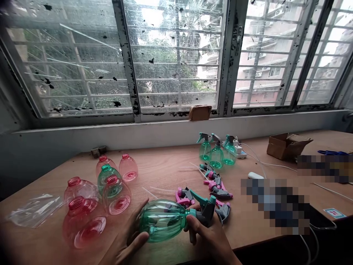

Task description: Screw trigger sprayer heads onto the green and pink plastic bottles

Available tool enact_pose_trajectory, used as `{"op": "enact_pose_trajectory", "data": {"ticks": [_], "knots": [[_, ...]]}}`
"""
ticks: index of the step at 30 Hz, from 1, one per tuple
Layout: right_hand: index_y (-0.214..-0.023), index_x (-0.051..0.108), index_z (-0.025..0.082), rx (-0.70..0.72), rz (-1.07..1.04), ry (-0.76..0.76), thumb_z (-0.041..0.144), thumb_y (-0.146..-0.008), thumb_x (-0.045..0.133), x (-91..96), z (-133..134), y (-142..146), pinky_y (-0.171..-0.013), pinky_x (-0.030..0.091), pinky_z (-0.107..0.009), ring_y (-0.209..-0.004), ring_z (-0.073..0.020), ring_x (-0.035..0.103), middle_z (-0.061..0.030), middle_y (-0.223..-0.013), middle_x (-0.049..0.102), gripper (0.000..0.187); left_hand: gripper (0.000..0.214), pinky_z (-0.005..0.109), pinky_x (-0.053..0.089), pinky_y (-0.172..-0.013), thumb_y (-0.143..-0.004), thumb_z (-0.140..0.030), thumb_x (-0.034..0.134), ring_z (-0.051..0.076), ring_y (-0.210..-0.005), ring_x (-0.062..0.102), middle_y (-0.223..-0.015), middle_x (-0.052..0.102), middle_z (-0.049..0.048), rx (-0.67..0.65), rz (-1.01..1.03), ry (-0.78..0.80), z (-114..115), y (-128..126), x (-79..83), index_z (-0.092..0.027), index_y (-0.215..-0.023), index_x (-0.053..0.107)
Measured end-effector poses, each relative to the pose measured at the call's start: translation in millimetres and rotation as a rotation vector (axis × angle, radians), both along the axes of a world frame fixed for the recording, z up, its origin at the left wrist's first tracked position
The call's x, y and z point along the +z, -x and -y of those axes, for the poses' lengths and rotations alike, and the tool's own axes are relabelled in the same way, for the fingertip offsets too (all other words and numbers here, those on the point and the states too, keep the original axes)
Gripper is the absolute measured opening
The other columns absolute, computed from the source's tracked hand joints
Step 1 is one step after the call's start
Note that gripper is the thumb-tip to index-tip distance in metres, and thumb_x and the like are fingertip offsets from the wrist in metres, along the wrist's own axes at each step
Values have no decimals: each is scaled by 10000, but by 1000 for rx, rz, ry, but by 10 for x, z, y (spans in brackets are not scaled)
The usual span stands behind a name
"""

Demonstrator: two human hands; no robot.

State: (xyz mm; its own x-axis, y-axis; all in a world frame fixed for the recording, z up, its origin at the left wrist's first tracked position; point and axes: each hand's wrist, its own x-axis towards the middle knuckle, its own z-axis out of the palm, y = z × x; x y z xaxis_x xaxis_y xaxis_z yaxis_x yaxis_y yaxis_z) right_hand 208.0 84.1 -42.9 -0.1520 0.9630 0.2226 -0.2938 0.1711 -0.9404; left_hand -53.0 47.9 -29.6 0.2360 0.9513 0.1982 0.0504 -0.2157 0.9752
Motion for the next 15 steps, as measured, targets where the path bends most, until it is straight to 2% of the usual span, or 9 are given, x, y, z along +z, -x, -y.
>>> {"op": "enact_pose_trajectory", "data": {"ticks": [2,4,6,9,12,15], "knots": [[-866,651,198,1,-30,14,587,-824,828,8,4,5,-449,469,-249,-463,-167,578,-7,-620,705,429,757,479,462,-1163,-891,-507,743,365,-1456,473,-1595,510,64,10,-7,-42,6,-3,-16,-412,-1542,369],[-839,648,200,-11,-49,19,572,-821,840,15,10,9,-455,462,-245,-457,-161,577,0,-607,706,419,833,477,367,-1229,-857,-449,800,350,-1479,439,-1638,440,48,28,-65,-135,10,-5,-38,-439,-1550,336],[-834,658,187,-22,-52,8,552,-825,849,18,15,9,-469,456,-248,-436,-153,580,-5,-590,719,412,825,481,262,-1277,-869,-446,784,333,-1509,390,-1654,410,30,41,-126,-196,14,-7,-49,-440,-1557,329],[-834,665,171,-18,-47,5,530,-844,842,18,17,4,-470,455,-247,-420,-148,587,-17,-579,730,400,837,495,195,-1294,-850,-492,789,330,-1552,295,-1695,331,-12,52,-162,-195,21,-8,-27,-452,-1556,341],[-834,661,175,-6,-49,6,524,-853,833,11,14,-1,-459,468,-250,-432,-156,598,-20,-596,729,390,922,513,198,-1291,-814,-596,776,358,-1559,261,-1694,339,18,22,-137,-146,26,1,20,-402,-1585,310],[-853,661,172,6,-44,-3,522,-850,834,-5,5,0,-443,462,-249,-433,-160,598,-33,-619,739,390,693,487,308,-1260,-956,-596,594,335,-1544,306,-1649,432,29,15,-92,-68,18,15,41,-382,-1571,357]]}}
